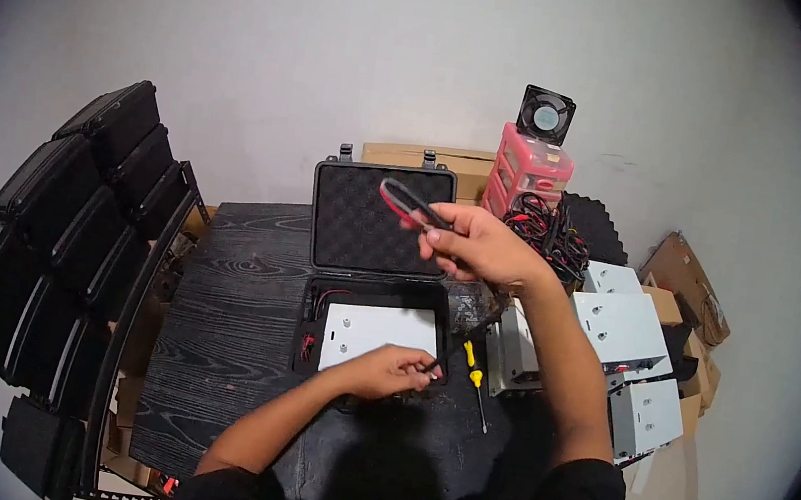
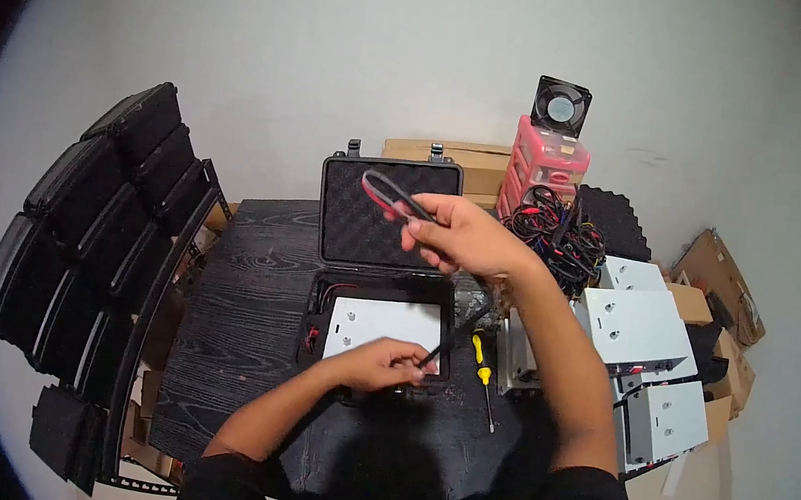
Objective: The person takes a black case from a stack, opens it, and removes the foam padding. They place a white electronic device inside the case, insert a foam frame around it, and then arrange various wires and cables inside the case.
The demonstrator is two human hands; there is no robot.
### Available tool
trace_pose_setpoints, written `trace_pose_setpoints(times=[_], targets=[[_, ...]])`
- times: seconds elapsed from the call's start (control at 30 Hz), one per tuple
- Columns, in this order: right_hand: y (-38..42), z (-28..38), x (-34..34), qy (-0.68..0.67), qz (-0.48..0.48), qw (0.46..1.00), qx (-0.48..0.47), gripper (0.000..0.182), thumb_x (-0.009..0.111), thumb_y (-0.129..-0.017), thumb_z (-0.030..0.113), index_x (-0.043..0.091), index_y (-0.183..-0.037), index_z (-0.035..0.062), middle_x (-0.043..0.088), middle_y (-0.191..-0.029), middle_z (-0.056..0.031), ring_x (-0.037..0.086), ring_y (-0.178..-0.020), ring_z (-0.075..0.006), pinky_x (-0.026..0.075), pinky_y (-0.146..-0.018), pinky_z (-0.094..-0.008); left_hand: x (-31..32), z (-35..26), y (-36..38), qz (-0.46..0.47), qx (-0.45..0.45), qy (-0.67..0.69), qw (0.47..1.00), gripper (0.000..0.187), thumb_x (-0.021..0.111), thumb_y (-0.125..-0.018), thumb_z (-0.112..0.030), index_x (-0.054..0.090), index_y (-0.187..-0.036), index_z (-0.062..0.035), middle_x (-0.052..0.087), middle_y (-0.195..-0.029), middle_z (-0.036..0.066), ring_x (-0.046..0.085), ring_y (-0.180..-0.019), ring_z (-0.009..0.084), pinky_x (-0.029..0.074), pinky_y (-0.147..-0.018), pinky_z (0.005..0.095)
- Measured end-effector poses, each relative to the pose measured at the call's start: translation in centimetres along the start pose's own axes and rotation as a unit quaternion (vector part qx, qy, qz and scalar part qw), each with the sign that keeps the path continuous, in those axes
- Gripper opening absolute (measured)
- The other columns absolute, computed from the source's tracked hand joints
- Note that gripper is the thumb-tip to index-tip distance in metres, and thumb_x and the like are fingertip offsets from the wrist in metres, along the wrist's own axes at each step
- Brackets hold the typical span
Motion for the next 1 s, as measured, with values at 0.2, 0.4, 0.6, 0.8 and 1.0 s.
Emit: trace_pose_setpoints(times=[0.2,0.4,0.6,0.8,1.0], targets=[[-1.4,-3.9,-0.6,0.429,-0.03,0.899,-0.083,0.022,0.065,-0.098,0.015,0.069,-0.113,-0.001,0.074,-0.097,-0.0197,0.073,-0.089,-0.0298,0.054,-0.079,-0.0429,-7.2,-2.4,2.6,-0.275,0.049,0.099,0.955,0.083,0.072,-0.095,-0.005,0.023,-0.161,-0.0071,0.072,-0.097,0.01,0.069,-0.083,0.0125,0.056,-0.069,0.0261],[-4.1,-9.1,1.4,0.436,-0.005,0.899,-0.051,0.028,0.068,-0.094,0.021,0.07,-0.112,-0.0006,0.072,-0.097,-0.0278,0.071,-0.097,-0.0438,0.054,-0.085,-0.0495,-10.6,-0.5,3.2,-0.362,0.098,0.072,0.924,0.078,0.074,-0.094,-0.004,0.032,-0.159,-0.0072,0.073,-0.097,0.008,0.068,-0.082,0.0099,0.055,-0.069,0.0254],[-6.6,-12.9,3.5,0.461,0.012,0.886,-0.057,0.026,0.068,-0.091,0.018,0.069,-0.11,0.0006,0.073,-0.098,-0.0253,0.071,-0.096,-0.0442,0.055,-0.085,-0.0514,-12.8,1.1,3.4,-0.411,0.039,-0.143,0.899,0.041,0.076,-0.091,-0.005,0.062,-0.13,-0.0015,0.074,-0.102,0.007,0.067,-0.082,0.0105,0.053,-0.072,0.0269],[-8.4,-16.6,3.8,0.563,-0.096,0.812,-0.122,0.017,0.066,-0.09,0.008,0.067,-0.106,0.0017,0.071,-0.091,-0.0239,0.07,-0.091,-0.0441,0.056,-0.081,-0.0534,-12.5,-0.4,3.9,-0.44,0.025,-0.363,0.821,0.03,0.078,-0.087,-0.012,0.071,-0.113,-0.0012,0.074,-0.11,0.019,0.072,-0.103,0.0325,0.055,-0.09,0.042],[-8.4,-17.5,4.0,0.542,-0.143,0.818,-0.128,0.016,0.064,-0.09,0.007,0.067,-0.105,0.0023,0.072,-0.091,-0.0224,0.071,-0.089,-0.043,0.057,-0.078,-0.0536,-14.0,0.3,3.6,-0.387,-0.072,-0.428,0.813,0.024,0.072,-0.09,-0.014,0.074,-0.111,-0.0032,0.072,-0.111,0.018,0.068,-0.106,0.0371,0.054,-0.093,0.0465]])
Point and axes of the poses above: each hand's wrist, its own y-axis away from the middle knuckle, its own x-axis out of the palm, z = x × y, the point moved 4 cm from there along -y, towards the middle knuckle
